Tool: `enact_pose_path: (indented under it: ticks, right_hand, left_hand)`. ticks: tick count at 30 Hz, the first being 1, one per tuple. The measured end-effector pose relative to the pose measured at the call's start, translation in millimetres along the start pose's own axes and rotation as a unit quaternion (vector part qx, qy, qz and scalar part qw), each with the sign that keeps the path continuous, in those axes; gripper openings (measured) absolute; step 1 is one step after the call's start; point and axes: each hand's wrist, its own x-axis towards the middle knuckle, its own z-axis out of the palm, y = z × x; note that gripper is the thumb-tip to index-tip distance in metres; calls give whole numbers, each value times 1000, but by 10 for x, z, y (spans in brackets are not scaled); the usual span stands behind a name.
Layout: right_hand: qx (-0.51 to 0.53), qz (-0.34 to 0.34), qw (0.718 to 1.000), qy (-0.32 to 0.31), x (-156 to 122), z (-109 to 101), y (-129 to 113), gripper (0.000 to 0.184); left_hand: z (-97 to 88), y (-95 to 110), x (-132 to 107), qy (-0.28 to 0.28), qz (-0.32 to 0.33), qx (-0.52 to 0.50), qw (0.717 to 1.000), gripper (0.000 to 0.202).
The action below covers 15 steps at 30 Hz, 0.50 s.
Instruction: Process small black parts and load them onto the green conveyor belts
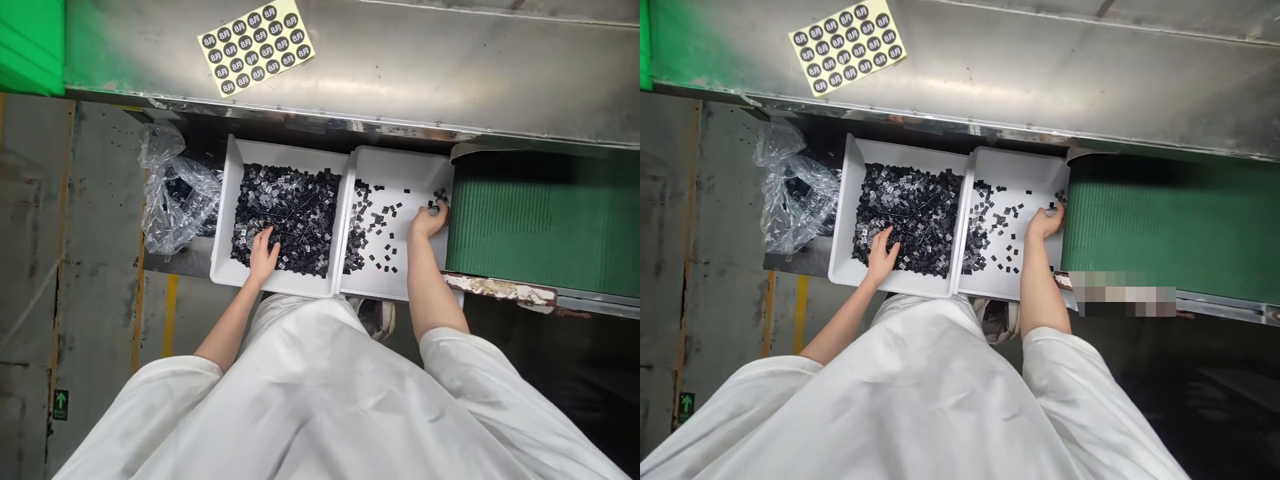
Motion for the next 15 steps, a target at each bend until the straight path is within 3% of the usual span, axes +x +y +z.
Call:
enact_pose_path:
  ticks: [3,10,15]
  right_hand:
    - [-44,16,998,41,127,40,-44,43]
    - [-55,15,998,-12,297,70,-11,46]
    - [-19,13,999,-36,184,85,93,36]
  left_hand:
    - [-62,-36,-134,-7,-9,-2,1000,57]
    - [-149,-117,-217,-16,-29,-18,999,60]
    - [-132,-99,-186,-29,-45,-20,998,61]
